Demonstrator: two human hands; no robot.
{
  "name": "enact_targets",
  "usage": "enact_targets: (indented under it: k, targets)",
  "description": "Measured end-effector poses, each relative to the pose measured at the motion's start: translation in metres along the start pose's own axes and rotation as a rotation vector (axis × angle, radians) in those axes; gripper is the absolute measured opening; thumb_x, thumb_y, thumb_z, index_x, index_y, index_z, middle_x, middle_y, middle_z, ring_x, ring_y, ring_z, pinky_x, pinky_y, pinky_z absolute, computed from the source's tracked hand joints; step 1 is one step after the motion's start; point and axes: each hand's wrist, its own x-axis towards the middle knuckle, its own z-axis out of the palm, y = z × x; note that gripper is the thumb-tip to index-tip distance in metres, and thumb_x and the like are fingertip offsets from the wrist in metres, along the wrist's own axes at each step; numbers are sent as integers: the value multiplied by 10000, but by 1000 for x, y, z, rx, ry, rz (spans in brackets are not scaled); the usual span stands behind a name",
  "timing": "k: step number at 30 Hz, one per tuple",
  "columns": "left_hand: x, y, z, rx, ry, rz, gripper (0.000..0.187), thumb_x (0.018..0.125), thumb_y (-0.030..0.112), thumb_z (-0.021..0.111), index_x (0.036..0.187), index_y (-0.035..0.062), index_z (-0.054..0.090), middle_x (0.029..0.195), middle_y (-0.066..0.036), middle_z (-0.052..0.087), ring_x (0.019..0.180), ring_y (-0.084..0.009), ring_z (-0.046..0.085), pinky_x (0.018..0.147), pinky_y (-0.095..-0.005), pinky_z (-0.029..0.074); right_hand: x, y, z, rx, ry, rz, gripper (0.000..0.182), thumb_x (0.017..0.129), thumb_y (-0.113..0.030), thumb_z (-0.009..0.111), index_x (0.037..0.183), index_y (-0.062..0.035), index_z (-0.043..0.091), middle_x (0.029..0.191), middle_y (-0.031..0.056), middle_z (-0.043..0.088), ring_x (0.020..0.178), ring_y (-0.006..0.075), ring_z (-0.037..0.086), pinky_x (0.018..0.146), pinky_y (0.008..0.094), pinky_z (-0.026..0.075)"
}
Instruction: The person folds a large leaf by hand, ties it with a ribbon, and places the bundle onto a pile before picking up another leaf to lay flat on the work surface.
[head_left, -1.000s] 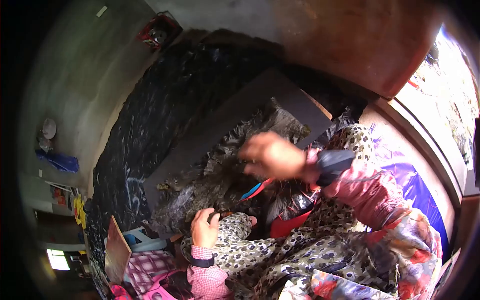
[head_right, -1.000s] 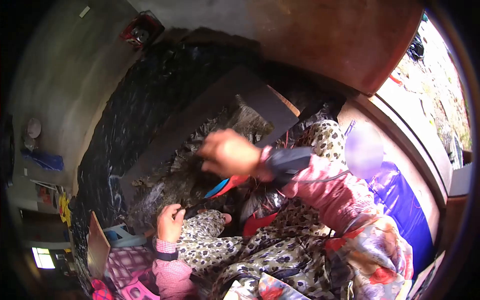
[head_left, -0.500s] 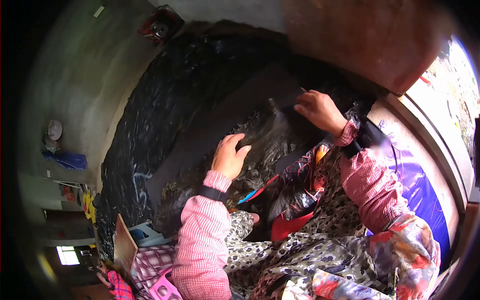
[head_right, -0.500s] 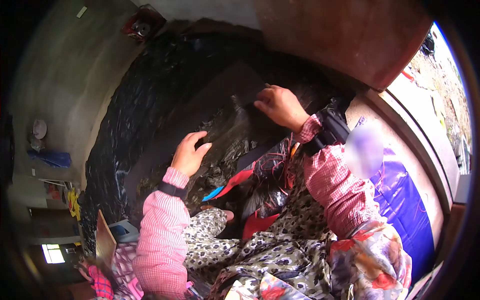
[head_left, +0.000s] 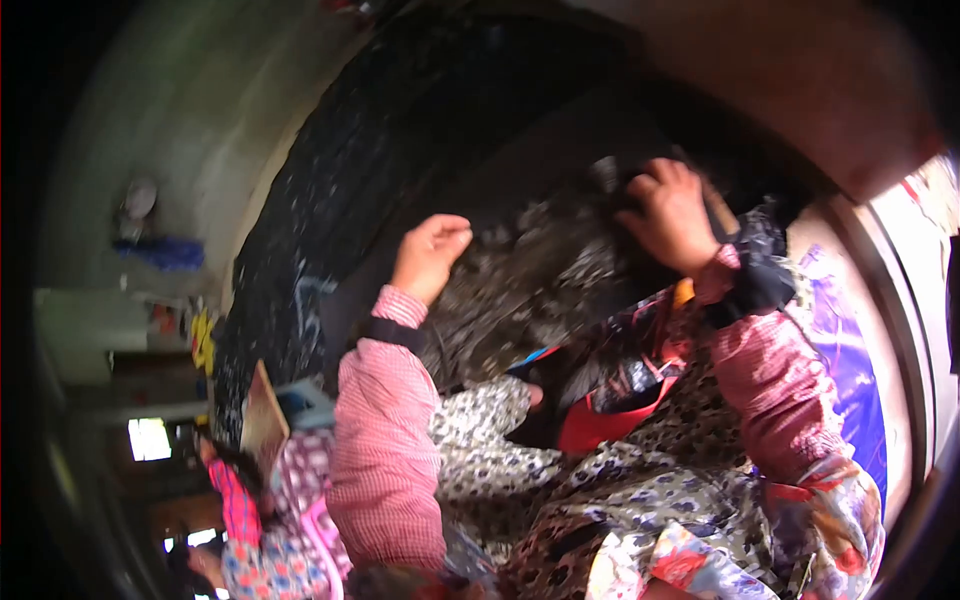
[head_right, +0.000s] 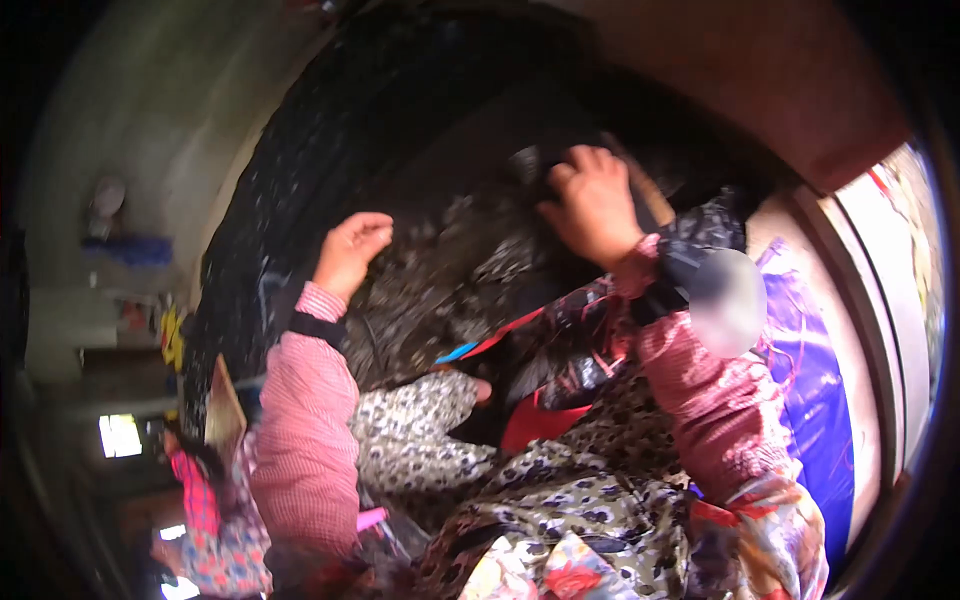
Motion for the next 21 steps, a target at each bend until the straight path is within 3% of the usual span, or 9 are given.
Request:
enact_targets:
  k: [4, 6, 7, 8, 10, 14, 15, 19, 21]
  targets:
    - [-41, -26, -66, 59, 25, -164, 252, 859, 96, 653, 1095, 10, 636, 991, -50, 661, 929, -139, 609, 864, -277, 476, 3, -2, 1, 85, -22, 7, 184, 712, -153, 718, 845, -67, 625, 961, 95, 550, 995, 306, 505, 871, 421, 397]
    - [-67, -44, -67, 327, -30, -115, 366, 832, 150, 693, 1164, 19, 610, 1165, -107, 601, 1084, -199, 566, 950, -320, 444, 2, -5, -1, 113, -10, -6, 166, 722, -132, 707, 831, -56, 607, 914, 100, 556, 954, 304, 522, 851, 408, 404]
    - [-74, -46, -62, 521, -75, 3, 601, 767, 263, 758, 1280, 47, 531, 1377, -150, 437, 1278, -261, 420, 1047, -369, 364, 2, -6, -1, 126, -22, 6, 162, 727, -127, 703, 835, -53, 608, 905, 103, 558, 942, 305, 526, 847, 404, 407]
    - [-84, -48, -52, 659, -98, -119, 795, 705, 377, 792, 1353, 66, 451, 1473, -170, 299, 1380, -307, 262, 1110, -417, 264, 3, -6, -3, 136, -33, 19, 158, 732, -121, 700, 840, -50, 608, 895, 106, 560, 930, 305, 531, 843, 399, 409]
    - [-96, -52, -33, 880, -103, -64, 875, 654, 437, 808, 1355, 72, 432, 1492, -181, 262, 1399, -339, 201, 1125, -469, 198, 4, -8, -5, 157, -43, 23, 155, 740, -117, 698, 840, -38, 608, 879, 114, 567, 911, 312, 539, 830, 398, 416]
    - [-114, -64, -21, 940, 11, 202, 454, 718, 287, 768, 1054, 51, 575, 1348, -162, 458, 1349, -317, 310, 1083, -497, 219, 5, -6, -6, 166, -82, 58, 160, 748, -115, 697, 844, -20, 612, 874, 127, 581, 902, 325, 549, 814, 406, 429]
    - [-119, -65, -19, 957, 63, 349, 366, 754, 232, 738, 1026, 51, 573, 1188, -134, 572, 1250, -289, 435, 1074, -498, 232, 6, -7, -7, 161, -79, 46, 159, 748, -114, 696, 845, -20, 611, 871, 128, 580, 897, 325, 550, 812, 406, 430]
    - [-135, -58, -15, 761, 51, 269, 412, 758, 286, 733, 1054, 46, 575, 933, -104, 623, 987, -276, 570, 1071, -493, 247, 6, -4, -3, 153, -54, 15, 156, 748, -112, 694, 837, -21, 604, 864, 127, 576, 888, 326, 548, 810, 408, 431]
    - [-139, -58, -19, 842, 24, 229, 429, 755, 295, 733, 1066, 45, 576, 935, -110, 623, 979, -281, 574, 1070, -495, 253, 6, -5, -4, 154, -61, 27, 153, 748, -109, 693, 832, -20, 600, 865, 128, 574, 890, 327, 545, 810, 409, 430]
